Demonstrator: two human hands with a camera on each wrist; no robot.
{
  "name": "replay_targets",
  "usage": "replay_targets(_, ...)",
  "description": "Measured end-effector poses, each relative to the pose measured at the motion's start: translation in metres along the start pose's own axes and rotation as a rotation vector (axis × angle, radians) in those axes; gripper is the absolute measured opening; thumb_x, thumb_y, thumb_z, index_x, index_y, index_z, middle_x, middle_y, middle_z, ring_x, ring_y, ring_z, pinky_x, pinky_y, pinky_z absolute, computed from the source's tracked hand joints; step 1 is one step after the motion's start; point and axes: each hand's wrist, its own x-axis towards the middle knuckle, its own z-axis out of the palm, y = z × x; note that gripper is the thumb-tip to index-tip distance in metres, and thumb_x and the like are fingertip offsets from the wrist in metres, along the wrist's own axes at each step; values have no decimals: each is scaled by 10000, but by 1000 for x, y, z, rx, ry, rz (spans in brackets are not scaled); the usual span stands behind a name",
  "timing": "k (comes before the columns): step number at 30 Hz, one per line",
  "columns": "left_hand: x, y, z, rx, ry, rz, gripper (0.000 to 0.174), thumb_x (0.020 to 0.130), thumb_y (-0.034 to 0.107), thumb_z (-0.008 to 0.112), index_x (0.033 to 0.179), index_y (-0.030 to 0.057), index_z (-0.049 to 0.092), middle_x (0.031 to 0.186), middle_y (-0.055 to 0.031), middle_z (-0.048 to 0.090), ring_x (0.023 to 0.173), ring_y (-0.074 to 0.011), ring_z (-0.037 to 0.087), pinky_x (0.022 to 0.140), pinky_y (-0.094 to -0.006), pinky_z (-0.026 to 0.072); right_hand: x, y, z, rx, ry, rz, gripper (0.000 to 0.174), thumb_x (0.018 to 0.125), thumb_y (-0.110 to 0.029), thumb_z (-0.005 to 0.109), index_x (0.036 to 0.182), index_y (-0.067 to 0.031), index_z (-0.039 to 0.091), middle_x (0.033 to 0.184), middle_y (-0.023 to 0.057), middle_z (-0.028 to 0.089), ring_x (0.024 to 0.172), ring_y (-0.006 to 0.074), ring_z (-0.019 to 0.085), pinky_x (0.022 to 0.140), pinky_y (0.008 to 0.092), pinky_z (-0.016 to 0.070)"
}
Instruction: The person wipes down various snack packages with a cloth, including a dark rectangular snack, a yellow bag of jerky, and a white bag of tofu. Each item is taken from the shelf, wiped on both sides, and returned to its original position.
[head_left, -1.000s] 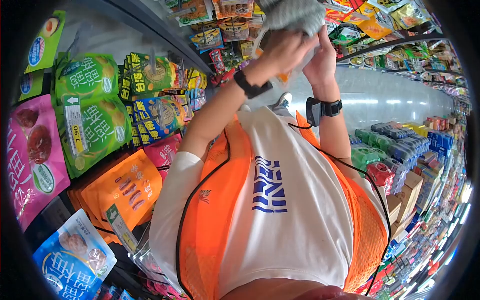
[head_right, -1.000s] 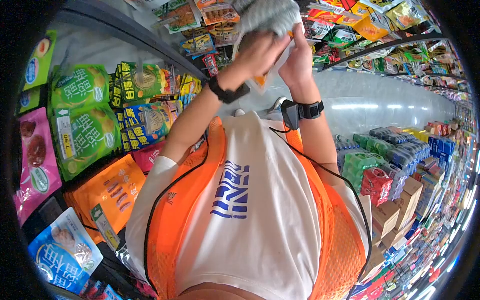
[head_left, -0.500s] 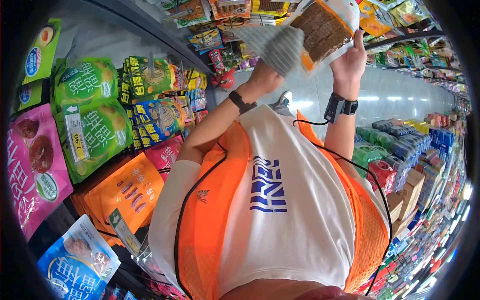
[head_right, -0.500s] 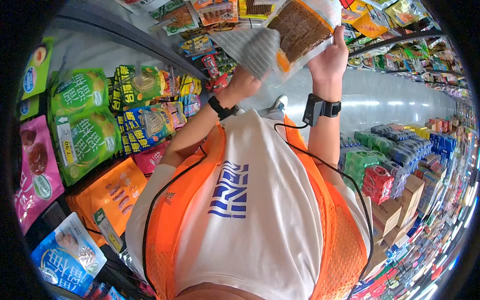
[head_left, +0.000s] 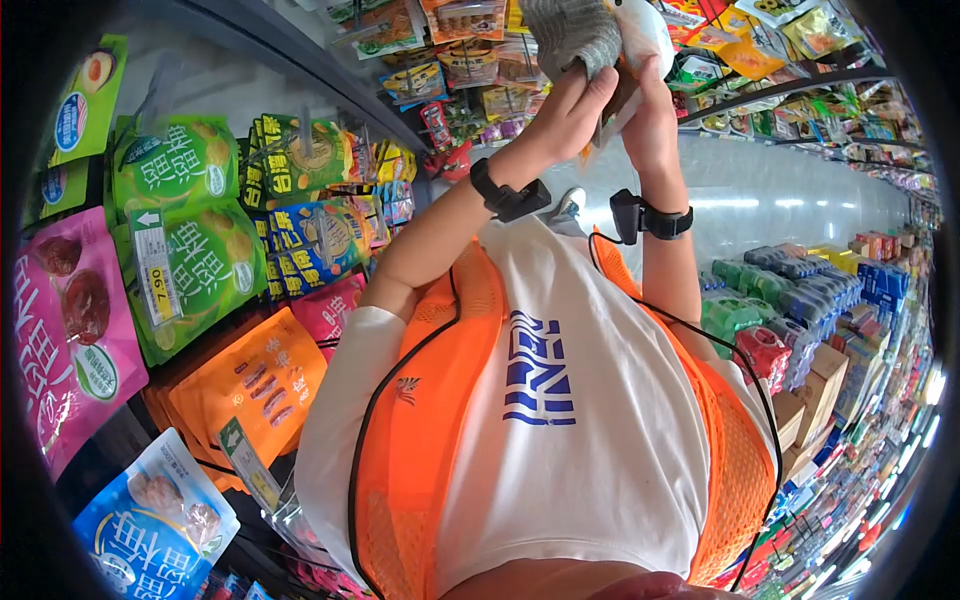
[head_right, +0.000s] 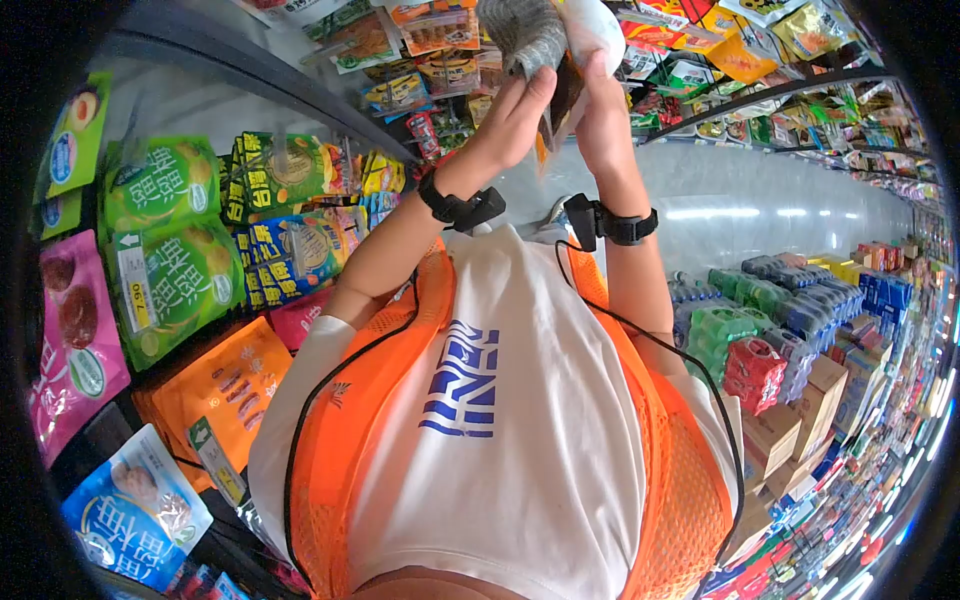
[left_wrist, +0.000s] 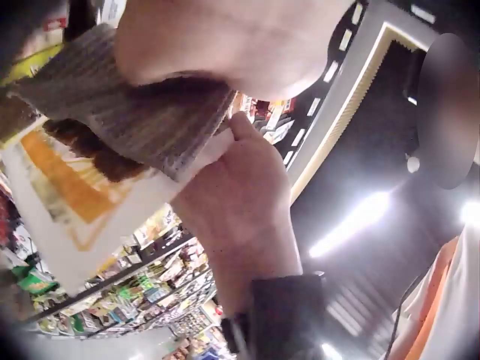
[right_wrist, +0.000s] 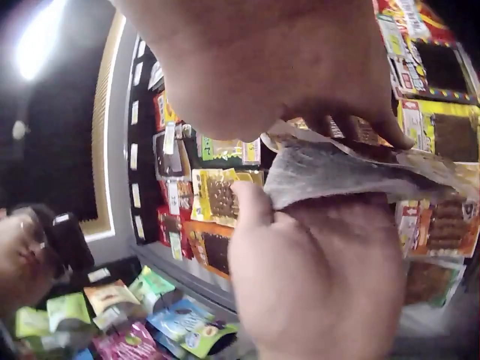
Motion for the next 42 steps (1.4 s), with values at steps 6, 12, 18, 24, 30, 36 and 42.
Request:
replay_targets(6,0,15,9,-349,76,109,461,1031,194,566,1414,-13,416,1349,-55,551,1246,-150,519,1063,-334,415,1,2,10,-1016,-111,-501,445,1000,-260,549,1343,22,533,1645,255,135,1526,432,117,1189,573,211)
replay_targets(12,-7,-12,-12,-423,253,1,380,1001,88,582,1359,-24,520,1315,-78,614,1167,-143,592,995,-315,481,-10,17,7,-1239,-314,-614,427,887,-262,683,1267,-81,613,1647,270,86,1492,522,133,1147,627,263)
replay_targets(18,-36,-37,-31,-307,358,-171,319,1005,143,600,1273,-31,591,1222,-63,657,1074,-118,615,920,-293,497,-16,40,-2,-1184,-428,-572,727,731,-430,842,1386,-225,602,1657,240,101,1493,496,168,1172,558,272)
replay_targets(24,-50,-52,-48,-201,386,-196,257,996,160,627,1171,-26,650,1130,-44,684,993,-89,613,870,-272,496,-11,62,-14,-815,-272,-482,923,732,-274,877,1524,-135,423,1631,254,194,1512,388,214,1189,468,277)
replay_targets(30,-43,-63,-62,-124,545,-162,237,996,176,637,1111,-29,663,1073,-37,697,940,-100,622,839,-283,497,-5,83,-31,-464,-140,31,607,813,-238,857,1301,13,596,1119,85,728,938,139,689,829,310,558)
replay_targets(36,-32,-70,-82,193,616,-146,266,1016,213,601,1027,-46,659,942,-101,703,836,-151,630,757,-315,489,-6,90,-30,-467,-133,119,328,912,-281,765,1041,19,725,863,3,707,769,58,577,683,265,489)
replay_targets(42,-42,-36,-47,869,-22,509,305,964,247,604,1100,-20,661,1190,-195,634,1184,-369,565,1039,-496,388,0,91,-46,-535,-89,119,307,987,-237,643,1141,26,673,884,37,704,739,88,600,667,285,498)
